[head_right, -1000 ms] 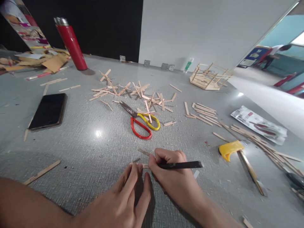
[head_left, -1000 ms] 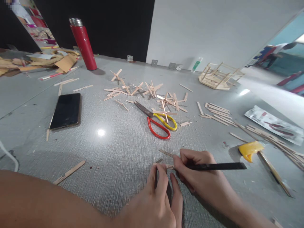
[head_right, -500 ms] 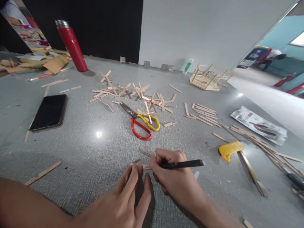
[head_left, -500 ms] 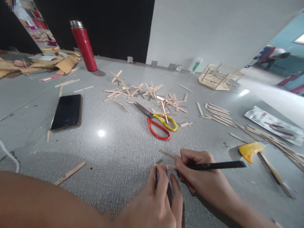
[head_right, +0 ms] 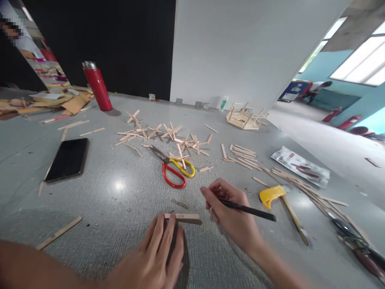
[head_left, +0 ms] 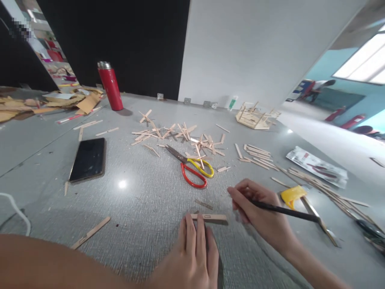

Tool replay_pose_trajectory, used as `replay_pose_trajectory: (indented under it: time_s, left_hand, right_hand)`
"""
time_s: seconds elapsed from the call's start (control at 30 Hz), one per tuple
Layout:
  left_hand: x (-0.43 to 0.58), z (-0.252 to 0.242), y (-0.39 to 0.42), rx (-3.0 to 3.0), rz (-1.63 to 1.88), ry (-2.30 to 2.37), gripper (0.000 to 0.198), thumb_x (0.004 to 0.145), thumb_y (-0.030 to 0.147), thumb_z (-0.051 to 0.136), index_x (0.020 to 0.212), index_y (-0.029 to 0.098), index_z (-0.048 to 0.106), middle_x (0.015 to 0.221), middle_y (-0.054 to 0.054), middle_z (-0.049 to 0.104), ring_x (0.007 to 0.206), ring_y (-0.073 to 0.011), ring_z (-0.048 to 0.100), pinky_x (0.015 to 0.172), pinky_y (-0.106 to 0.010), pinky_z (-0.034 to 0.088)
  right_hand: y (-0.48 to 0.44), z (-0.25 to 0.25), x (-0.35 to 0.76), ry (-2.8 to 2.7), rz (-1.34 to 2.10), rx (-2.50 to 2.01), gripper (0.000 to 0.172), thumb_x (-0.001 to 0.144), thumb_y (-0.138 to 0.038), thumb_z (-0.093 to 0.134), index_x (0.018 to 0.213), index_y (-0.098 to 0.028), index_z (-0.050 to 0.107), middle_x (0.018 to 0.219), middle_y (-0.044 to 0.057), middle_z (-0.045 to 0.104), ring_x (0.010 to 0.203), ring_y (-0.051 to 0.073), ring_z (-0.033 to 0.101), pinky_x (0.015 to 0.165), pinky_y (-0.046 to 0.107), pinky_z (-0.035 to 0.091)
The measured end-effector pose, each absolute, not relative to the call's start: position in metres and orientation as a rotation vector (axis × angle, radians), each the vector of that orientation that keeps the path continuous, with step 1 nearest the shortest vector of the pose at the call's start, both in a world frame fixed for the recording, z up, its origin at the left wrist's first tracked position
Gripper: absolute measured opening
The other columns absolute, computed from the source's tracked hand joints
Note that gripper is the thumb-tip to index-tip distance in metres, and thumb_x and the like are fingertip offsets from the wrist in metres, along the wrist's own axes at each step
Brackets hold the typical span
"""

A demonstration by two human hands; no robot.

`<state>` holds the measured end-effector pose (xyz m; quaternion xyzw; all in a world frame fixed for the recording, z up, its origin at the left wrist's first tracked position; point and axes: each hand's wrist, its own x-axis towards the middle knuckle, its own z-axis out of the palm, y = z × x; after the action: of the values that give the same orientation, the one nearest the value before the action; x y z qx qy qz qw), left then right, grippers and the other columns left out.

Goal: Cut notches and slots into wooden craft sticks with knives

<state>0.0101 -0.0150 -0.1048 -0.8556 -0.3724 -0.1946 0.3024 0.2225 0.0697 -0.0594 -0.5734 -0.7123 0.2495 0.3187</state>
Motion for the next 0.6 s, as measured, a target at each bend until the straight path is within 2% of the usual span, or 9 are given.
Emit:
replay_pose_trajectory:
  time_s: [0.03, 0.07, 0.13, 0.23, 0.33, 0.47, 0.53, 0.6]
  left_hand:
    - [0.01, -0.103, -0.015, -2.231, -0.562, -0.988, 0.032, 0.097, 0.026, 0.055, 0.117, 0.004, 0.068, 0.114, -0.018, 0.078, 0.102, -0.0334, 0.076, 0.093, -0.046, 0.052]
    - [0.009, -0.101, -0.016, -2.197, -0.608, -0.954, 0.029, 0.096, 0.024, 0.056, 0.114, 0.006, 0.07, 0.112, -0.015, 0.08, 0.099, -0.0298, 0.077, 0.09, -0.042, 0.053]
    - [0.008, -0.099, -0.017, -2.146, -0.676, -0.838, 0.021, 0.095, 0.019, 0.058, 0.106, 0.011, 0.073, 0.101, -0.007, 0.082, 0.091, -0.021, 0.076, 0.083, -0.032, 0.054]
    - [0.007, -0.101, -0.018, -2.141, -0.683, -0.676, 0.012, 0.098, 0.02, 0.062, 0.097, 0.018, 0.074, 0.086, 0.001, 0.081, 0.083, -0.0137, 0.072, 0.075, -0.025, 0.051]
    - [0.009, -0.109, -0.016, -2.173, -0.786, -0.649, 0.01, 0.096, 0.014, 0.064, 0.094, 0.016, 0.073, 0.077, 0.001, 0.077, 0.076, -0.0135, 0.068, 0.07, -0.025, 0.049]
    - [0.011, -0.11, -0.005, -2.342, -0.912, -0.824, 0.007, 0.087, 0.013, 0.066, 0.081, 0.015, 0.068, 0.065, 0.0, 0.063, 0.06, -0.0149, 0.058, 0.053, -0.028, 0.044]
    - [0.01, -0.103, 0.001, -2.425, -0.872, -0.874, 0.014, 0.086, 0.015, 0.066, 0.072, 0.018, 0.062, 0.066, 0.0, 0.059, 0.061, -0.0161, 0.059, 0.054, -0.029, 0.046]
    - [0.007, -0.096, 0.007, -2.48, -0.838, -0.904, 0.017, 0.085, 0.013, 0.065, 0.069, 0.019, 0.061, 0.07, -0.002, 0.063, 0.066, -0.0179, 0.061, 0.058, -0.03, 0.05]
  right_hand:
    - [0.073, -0.057, 0.231, -1.988, 0.317, -1.498, 0.032, 0.106, -0.048, 0.053, 0.087, -0.023, 0.059, 0.064, -0.003, 0.063, 0.045, 0.011, 0.052, 0.044, 0.022, 0.04]
    - [0.077, -0.056, 0.24, -2.041, 0.194, -1.473, 0.03, 0.104, -0.047, 0.056, 0.087, -0.023, 0.061, 0.066, -0.002, 0.063, 0.052, 0.013, 0.056, 0.05, 0.024, 0.043]
    - [0.085, -0.056, 0.257, -2.125, 0.078, -1.441, 0.027, 0.103, -0.045, 0.057, 0.089, -0.023, 0.064, 0.07, -0.001, 0.064, 0.06, 0.015, 0.059, 0.06, 0.027, 0.046]
    - [0.094, -0.062, 0.273, -2.243, -0.04, -1.415, 0.024, 0.106, -0.038, 0.05, 0.096, -0.023, 0.064, 0.08, 0.002, 0.069, 0.064, 0.016, 0.062, 0.064, 0.028, 0.048]
    - [0.097, -0.072, 0.275, -2.359, -0.12, -1.42, 0.023, 0.108, -0.027, 0.043, 0.112, -0.022, 0.066, 0.103, 0.007, 0.075, 0.078, 0.017, 0.072, 0.069, 0.028, 0.053]
    - [0.096, -0.076, 0.27, -2.509, -0.227, -1.523, 0.041, 0.103, -0.01, 0.041, 0.134, -0.028, 0.061, 0.129, 0.005, 0.073, 0.098, 0.018, 0.076, 0.075, 0.026, 0.055]
    - [0.095, -0.069, 0.274, -2.49, -0.334, -1.699, 0.054, 0.098, -0.004, 0.044, 0.145, -0.03, 0.055, 0.127, 0.006, 0.073, 0.094, 0.021, 0.078, 0.071, 0.028, 0.056]
    - [0.094, -0.055, 0.288, -2.364, -0.484, -1.962, 0.058, 0.095, 0.001, 0.043, 0.149, -0.02, 0.052, 0.117, 0.014, 0.076, 0.084, 0.026, 0.079, 0.065, 0.034, 0.055]
